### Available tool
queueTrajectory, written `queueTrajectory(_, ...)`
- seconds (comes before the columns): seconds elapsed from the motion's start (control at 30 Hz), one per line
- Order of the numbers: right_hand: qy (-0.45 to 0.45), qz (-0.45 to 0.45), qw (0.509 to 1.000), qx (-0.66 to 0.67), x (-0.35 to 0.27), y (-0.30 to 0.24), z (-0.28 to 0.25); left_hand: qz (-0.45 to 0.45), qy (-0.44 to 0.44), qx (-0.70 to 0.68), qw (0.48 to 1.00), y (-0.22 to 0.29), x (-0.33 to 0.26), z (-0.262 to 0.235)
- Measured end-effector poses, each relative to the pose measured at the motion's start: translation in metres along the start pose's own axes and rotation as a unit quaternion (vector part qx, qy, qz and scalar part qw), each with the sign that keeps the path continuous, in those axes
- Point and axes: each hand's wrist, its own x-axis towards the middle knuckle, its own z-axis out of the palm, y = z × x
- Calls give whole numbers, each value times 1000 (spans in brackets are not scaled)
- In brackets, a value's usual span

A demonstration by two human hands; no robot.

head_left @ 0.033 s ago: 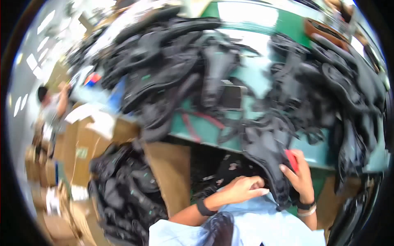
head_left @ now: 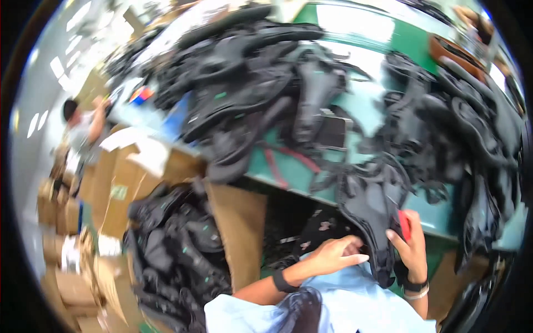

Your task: The person picks up a bicycle seat from a box, trims excess material from the edges using a utility knife, and places it back into the box, repeating the process with a second seat.

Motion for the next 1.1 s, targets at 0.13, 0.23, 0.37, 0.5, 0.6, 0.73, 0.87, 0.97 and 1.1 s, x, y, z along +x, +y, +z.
queueTrajectory(0.13, -20, -59, 990, 127, -39, 19, 41, 122, 235, -120, 957, -10, -23, 34)
queueTrajectory(0.23, -74, -17, 954, 290, -30, -16, 62, 141, 450, -272, 839, -8, -49, 23)
queueTrajectory(0.37, -25, -18, 969, 246, -14, -27, 45, 221, 686, -306, 622, -42, -120, -51)
queueTrajectory(0.5, -12, -3, 973, 229, -12, -15, 36, 351, 778, -352, 384, -26, -156, -79)
queueTrajectory(0.6, 6, -1, 973, 231, -13, -15, 32, 218, 708, -334, 583, -63, -119, -44)
queueTrajectory(0.73, 29, -1, 974, 225, -4, -10, 22, 141, 483, -304, 809, -33, -52, -13)
queueTrajectory(0.87, 88, 16, 958, 273, 19, 11, 8, 125, 239, -256, 928, 27, -2, -3)
queueTrajectory(0.97, 154, 23, 949, 275, 24, 31, -5, 260, 230, -151, 926, 73, 58, -10)
queueTrajectory(1.1, 145, 57, 945, 288, 20, 41, -11, 301, 439, 217, 818, 121, 148, -46)
